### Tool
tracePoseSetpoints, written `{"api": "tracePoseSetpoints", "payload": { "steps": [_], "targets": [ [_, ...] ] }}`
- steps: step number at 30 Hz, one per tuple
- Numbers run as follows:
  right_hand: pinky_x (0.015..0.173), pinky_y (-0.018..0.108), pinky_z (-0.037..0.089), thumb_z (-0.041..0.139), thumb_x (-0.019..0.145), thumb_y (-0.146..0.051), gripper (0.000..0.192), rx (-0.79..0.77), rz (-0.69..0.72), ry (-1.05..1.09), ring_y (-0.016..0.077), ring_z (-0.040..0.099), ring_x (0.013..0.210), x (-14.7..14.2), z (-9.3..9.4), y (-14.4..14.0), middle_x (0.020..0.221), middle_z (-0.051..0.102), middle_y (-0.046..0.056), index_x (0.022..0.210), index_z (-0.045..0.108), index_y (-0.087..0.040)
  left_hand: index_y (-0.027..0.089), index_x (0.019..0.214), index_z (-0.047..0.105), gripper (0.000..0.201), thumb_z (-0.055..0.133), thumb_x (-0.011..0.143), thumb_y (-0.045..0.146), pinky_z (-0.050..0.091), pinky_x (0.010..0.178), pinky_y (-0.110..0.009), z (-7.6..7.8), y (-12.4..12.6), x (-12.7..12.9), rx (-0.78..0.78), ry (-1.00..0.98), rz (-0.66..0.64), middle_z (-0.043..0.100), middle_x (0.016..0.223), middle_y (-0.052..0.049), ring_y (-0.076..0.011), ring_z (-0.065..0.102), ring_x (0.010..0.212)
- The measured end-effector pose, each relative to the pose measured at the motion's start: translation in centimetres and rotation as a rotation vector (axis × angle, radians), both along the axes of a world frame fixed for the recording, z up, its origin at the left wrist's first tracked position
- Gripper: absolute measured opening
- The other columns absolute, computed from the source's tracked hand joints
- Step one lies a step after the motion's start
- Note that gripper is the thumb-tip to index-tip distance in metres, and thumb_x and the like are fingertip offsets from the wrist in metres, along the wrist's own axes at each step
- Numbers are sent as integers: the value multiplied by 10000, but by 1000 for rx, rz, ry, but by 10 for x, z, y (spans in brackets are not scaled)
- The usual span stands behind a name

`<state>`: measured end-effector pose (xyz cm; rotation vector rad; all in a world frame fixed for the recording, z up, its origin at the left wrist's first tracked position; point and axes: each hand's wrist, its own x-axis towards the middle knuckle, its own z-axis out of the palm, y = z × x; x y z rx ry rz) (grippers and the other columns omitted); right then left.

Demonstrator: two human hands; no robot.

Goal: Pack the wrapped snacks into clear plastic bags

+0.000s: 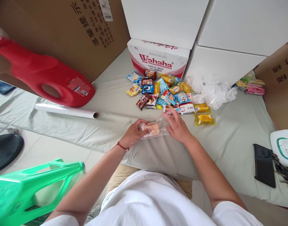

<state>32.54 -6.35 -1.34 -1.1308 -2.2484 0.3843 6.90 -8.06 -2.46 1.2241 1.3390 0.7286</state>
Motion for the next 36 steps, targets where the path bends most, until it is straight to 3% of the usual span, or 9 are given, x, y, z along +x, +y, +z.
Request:
{"api": "tracePoseSetpoints", "payload": {
  "steps": [3, 6, 10, 15, 19, 24, 29, 34, 36],
  "targets": [
    [1065, 495, 498, 545, 961, -180, 374, 13, 66, -112, 309, 519, 1340, -6, -4, 8, 1542, 466, 99, 1303, 667, -269, 216, 1026, 616, 476, 810, 682, 482, 422, 669, -241, 0, -1, 0, 0, -13, 7, 640, 875, 18, -142, 530, 747],
    [968, 437, 541, 509, 994, -213, 283, 27, 16, -105, 276, 595, 1201, -9, -5, 13, 1379, 621, 66, 1115, 757, -272, 221, 1025, 614, 480, 808, 675, 486, 423, 664, -238, 2, -2, -1, -30, -46, 31, 637, 866, 25, -141, 533, 735],
    [858, 416, 554, 452, 1038, -270, 323, 8, 44, -62, 254, 634, 981, -2, 0, 0, 1096, 727, 106, 1166, 747, -243, 231, 1021, 625, 444, 799, 688, 467, 404, 626, -226, 3, -4, -2, -27, -26, 26, 621, 802, 46, -129, 514, 678],
    [815, 435, 554, 378, 1064, -321, 367, -76, 111, 14, 249, 623, 915, 4, -11, -24, 1049, 713, 117, 1279, 668, -251, 231, 1037, 645, 407, 779, 720, 447, 431, 642, -237, -4, 0, -3, 4, 13, 32, 645, 821, 31, -142, 551, 707],
    [921, 464, 540, 567, 997, -487, 441, -154, 121, 61, 279, 610, 1079, -2, -23, -25, 1190, 675, 141, 1352, 594, -227, 226, 1085, 662, 434, 777, 730, 448, 485, 707, -269, -6, 2, -4, 11, 30, 32, 686, 920, -6, -171, 603, 795],
    [786, 361, 510, 552, 1008, -477, 298, -257, 81, 160, 217, 611, 854, -12, -24, -11, 904, 661, 76, 1008, 706, -222, 247, 1193, 709, 478, 768, 759, 439, 527, 832, -312, -1, 4, -7, 21, -11, 0, 689, 1120, -64, -205, 632, 944],
    [649, 286, 450, 619, 940, -570, 369, -528, 47, 344, 166, 557, 704, -15, -15, 1, 813, 625, 29, 896, 710, -215, 265, 1117, 791, 389, 763, 763, 424, 512, 957, -355, 2, 9, -10, 55, 40, -46, 660, 1185, -93, -249, 616, 1081],
    [616, 282, 404, 633, 928, -531, 336, -445, -27, 290, 151, 503, 642, -19, -7, 7, 771, 612, 26, 881, 728, -212, 245, 1063, 794, 389, 810, 708, 402, 536, 851, -348, 0, 17, -10, 37, 40, -69, 689, 1106, -83, -241, 646, 955],
    [633, 283, 416, 620, 938, -484, 285, -422, -47, 239, 150, 506, 644, -19, -8, 8, 777, 618, 20, 956, 718, -217, 240, 1038, 792, 367, 810, 709, 400, 539, 813, -343, 1, 20, -8, 36, 71, -73, 692, 1050, -70, -223, 645, 876]
  ]
}}
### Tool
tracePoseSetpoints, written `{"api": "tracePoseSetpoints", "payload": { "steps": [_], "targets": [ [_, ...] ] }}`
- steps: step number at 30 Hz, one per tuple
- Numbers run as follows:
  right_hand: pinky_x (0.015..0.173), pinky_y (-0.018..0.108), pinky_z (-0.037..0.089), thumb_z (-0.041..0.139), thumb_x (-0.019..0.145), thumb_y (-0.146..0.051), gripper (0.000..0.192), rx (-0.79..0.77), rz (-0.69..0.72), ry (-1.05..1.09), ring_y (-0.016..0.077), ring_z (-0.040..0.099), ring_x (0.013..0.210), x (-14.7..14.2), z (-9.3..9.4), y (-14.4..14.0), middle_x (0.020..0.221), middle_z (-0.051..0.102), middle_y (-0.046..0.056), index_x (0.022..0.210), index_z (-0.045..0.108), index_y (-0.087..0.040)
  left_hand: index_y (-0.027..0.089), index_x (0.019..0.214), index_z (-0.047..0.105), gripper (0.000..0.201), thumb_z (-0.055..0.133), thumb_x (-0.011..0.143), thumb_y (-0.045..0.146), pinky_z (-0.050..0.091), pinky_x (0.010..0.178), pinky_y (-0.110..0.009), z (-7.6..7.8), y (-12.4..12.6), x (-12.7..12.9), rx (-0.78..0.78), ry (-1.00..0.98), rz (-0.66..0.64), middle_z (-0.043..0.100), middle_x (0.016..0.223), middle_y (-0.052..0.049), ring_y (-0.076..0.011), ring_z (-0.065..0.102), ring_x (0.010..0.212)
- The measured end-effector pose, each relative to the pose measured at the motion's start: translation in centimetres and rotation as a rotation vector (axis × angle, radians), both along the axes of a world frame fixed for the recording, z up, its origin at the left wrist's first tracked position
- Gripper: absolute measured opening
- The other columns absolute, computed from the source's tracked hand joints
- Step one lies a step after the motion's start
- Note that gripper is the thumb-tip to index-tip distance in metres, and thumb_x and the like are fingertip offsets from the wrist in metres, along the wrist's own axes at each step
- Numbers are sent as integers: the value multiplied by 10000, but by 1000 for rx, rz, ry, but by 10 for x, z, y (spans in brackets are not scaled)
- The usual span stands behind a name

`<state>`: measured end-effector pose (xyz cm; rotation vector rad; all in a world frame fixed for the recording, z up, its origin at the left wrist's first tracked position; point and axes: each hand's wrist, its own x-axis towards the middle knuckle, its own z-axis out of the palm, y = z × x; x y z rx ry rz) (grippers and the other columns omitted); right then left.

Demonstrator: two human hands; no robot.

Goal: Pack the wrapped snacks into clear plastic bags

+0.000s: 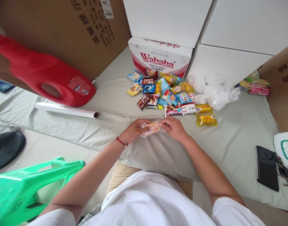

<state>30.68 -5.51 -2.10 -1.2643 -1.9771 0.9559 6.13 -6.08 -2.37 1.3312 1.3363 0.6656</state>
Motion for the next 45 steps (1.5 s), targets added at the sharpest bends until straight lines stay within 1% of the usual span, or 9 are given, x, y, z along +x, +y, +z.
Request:
{"api": "tracePoseSetpoints", "payload": {
  "steps": [4, 7, 14, 19, 21, 26, 32, 36, 45],
  "targets": [
    [611, 265, 440, 608, 930, -448, 454, -155, 89, -6, 140, 503, 607, 7, -6, 4, 756, 592, -27, 1324, 596, -222, 256, 1042, 788, 342, 800, 711, 341, 534, 869, -350, 5, 0, 2, 61, 78, -18, 671, 1051, -65, -223, 645, 908],
    [669, 286, 482, 606, 934, -447, 413, -156, 140, -89, 163, 558, 691, 14, -10, 8, 818, 605, 8, 1261, 656, -200, 264, 1070, 782, 354, 788, 718, 304, 524, 938, -365, 8, -3, 3, 90, 94, -22, 663, 1072, -67, -242, 646, 991],
    [1027, 426, 488, 693, 858, -322, 772, 34, 199, -271, 292, 546, 1300, 16, -11, 17, 1485, 498, 142, 1565, 388, -267, 259, 1116, 770, 403, 787, 713, 251, 509, 993, -379, 9, -9, 6, 152, 95, -47, 636, 1058, -64, -235, 635, 978],
    [685, 287, 456, 598, 931, -328, 209, -44, 92, -451, 216, 644, 772, 7, -10, 9, 884, 725, 56, 1069, 715, -222, 242, 1112, 716, 386, 748, 727, 223, 505, 995, -385, 9, -13, 7, 199, 132, 58, 604, 1068, -54, -224, 624, 985],
    [630, 273, 404, 552, 957, -356, 246, -16, -13, -438, 196, 603, 685, -2, -12, -2, 750, 683, 41, 786, 663, -219, 222, 1213, 639, 503, 729, 719, 202, 503, 988, -385, 11, -17, 12, 282, 177, 152, 600, 1146, -69, -236, 616, 1029],
    [613, 276, 472, 517, 944, -413, 272, -294, -199, 56, 178, 608, 606, -35, -24, -33, 642, 634, 12, 745, 566, -233, 195, 1427, 460, 668, 638, 784, 163, 477, 1001, -404, 13, -34, 38, 618, 382, 202, 564, 1344, -142, -286, 581, 1189],
    [783, 377, 600, 540, 861, -525, 392, -542, -206, 717, 241, 706, 936, -44, -16, -46, 1079, 735, 109, 1086, 639, -219, 221, 1331, 604, 409, 471, 958, 121, 400, 975, -474, -12, -47, 55, 919, 578, -73, 657, 1307, -174, -343, 556, 1293],
    [857, 443, 604, 324, 938, -685, 630, -611, -120, 747, 288, 687, 1107, -28, -6, -50, 1215, 710, 156, 1188, 654, -210, 260, 1338, 594, 497, 497, 892, 64, 380, 1049, -498, -17, -57, 57, 1006, 389, -305, 666, 1324, -136, -333, 484, 1405],
    [987, 417, 564, 852, 738, -504, 468, -732, -194, 1036, 258, 700, 1087, -12, -2, -64, 1167, 753, 65, 1119, 741, -257, 271, 1361, 423, 736, 550, 671, 48, 485, 1082, -498, 2, -63, 63, 736, -431, -167, 499, 1399, -121, -279, 555, 1302]
  ]
}}
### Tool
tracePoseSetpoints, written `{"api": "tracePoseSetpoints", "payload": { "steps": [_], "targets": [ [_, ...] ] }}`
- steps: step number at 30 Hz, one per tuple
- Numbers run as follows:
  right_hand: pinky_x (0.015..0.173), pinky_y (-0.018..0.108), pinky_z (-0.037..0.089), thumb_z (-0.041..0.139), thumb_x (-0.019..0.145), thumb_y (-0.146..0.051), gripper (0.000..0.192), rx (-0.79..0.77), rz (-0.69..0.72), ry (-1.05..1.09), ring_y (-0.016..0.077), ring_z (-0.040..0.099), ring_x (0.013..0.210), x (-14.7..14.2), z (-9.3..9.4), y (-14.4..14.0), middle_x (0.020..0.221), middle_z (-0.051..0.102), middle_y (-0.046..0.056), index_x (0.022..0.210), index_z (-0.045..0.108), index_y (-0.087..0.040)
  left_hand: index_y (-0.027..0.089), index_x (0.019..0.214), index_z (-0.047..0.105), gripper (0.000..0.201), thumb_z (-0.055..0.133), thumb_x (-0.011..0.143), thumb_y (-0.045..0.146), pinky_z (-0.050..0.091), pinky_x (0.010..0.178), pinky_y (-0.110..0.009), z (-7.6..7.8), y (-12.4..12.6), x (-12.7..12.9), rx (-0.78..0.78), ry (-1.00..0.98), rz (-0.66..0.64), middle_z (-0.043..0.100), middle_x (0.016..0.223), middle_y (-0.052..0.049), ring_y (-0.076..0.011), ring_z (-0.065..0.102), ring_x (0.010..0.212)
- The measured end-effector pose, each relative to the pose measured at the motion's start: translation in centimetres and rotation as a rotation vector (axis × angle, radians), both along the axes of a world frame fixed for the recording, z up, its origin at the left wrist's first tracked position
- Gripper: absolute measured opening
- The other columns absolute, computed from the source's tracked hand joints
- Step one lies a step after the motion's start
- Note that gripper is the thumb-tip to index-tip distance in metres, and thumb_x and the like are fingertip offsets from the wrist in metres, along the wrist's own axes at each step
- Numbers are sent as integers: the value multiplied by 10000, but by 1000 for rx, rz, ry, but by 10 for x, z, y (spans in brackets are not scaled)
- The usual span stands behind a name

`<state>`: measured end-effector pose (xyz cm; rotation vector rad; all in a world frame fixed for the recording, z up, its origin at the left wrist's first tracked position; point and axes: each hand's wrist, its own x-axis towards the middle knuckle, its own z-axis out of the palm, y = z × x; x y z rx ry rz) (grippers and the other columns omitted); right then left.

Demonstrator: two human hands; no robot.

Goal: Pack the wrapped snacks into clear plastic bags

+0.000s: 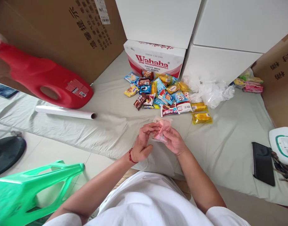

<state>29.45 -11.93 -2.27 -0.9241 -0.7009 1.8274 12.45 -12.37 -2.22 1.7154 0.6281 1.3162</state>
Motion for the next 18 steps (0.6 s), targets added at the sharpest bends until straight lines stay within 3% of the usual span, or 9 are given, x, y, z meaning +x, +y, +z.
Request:
{"api": "tracePoseSetpoints", "payload": {
  "steps": [2, 5, 10, 12, 15, 18],
  "targets": [
    [919, 339, 579, 905, 701, -435, 432, -30, -75, -33, 211, 715, 983, 8, 5, -3, 1080, 770, 37, 1068, 759, -259, 273, 1311, 454, 696, 552, 661, 45, 528, 1029, -465, -4, 3, -1, -124, -79, 10, 433, 1412, -109, -264, 574, 1268],
    [834, 278, 580, 933, 684, -394, 360, 4, -309, -158, 155, 701, 848, 44, 12, -4, 963, 770, 4, 969, 770, -248, 273, 1275, 498, 637, 546, 680, 53, 558, 978, -423, -9, 5, -15, -242, -16, 90, 408, 1404, -96, -247, 569, 1249],
    [725, 212, 552, 966, 622, -374, 402, 110, -846, -370, 100, 663, 755, 174, 19, 7, 894, 746, -18, 917, 747, -210, 230, 1144, 557, 437, 577, 721, 121, 574, 919, -418, -23, 8, -78, -202, 278, 444, 499, 1303, -91, -254, 580, 1180],
    [660, 218, 544, 959, 627, -373, 384, 34, -986, -441, 99, 644, 698, 232, 20, 19, 806, 716, -25, 848, 705, -190, 226, 1087, 573, 387, 604, 704, 180, 577, 888, -456, -31, 9, -102, -130, 506, 585, 537, 1262, -99, -305, 561, 1192],
    [613, 262, 561, 910, 705, -290, 309, -199, -1063, -569, 114, 619, 624, 299, 19, 49, 680, 655, -31, 766, 628, -179, 259, 1021, 567, 254, 553, 767, 276, 545, 926, -537, -39, 5, -121, -111, 811, 640, 579, 1215, -91, -360, 547, 1226],
    [584, 289, 575, 812, 791, -156, 241, -302, -1066, -647, 119, 590, 571, 341, 16, 88, 598, 594, -36, 730, 580, -178, 254, 1006, 578, 216, 482, 817, 296, 531, 921, -534, -41, 1, -122, -25, 988, 618, 611, 1209, -102, -356, 587, 1168]
  ]
}}
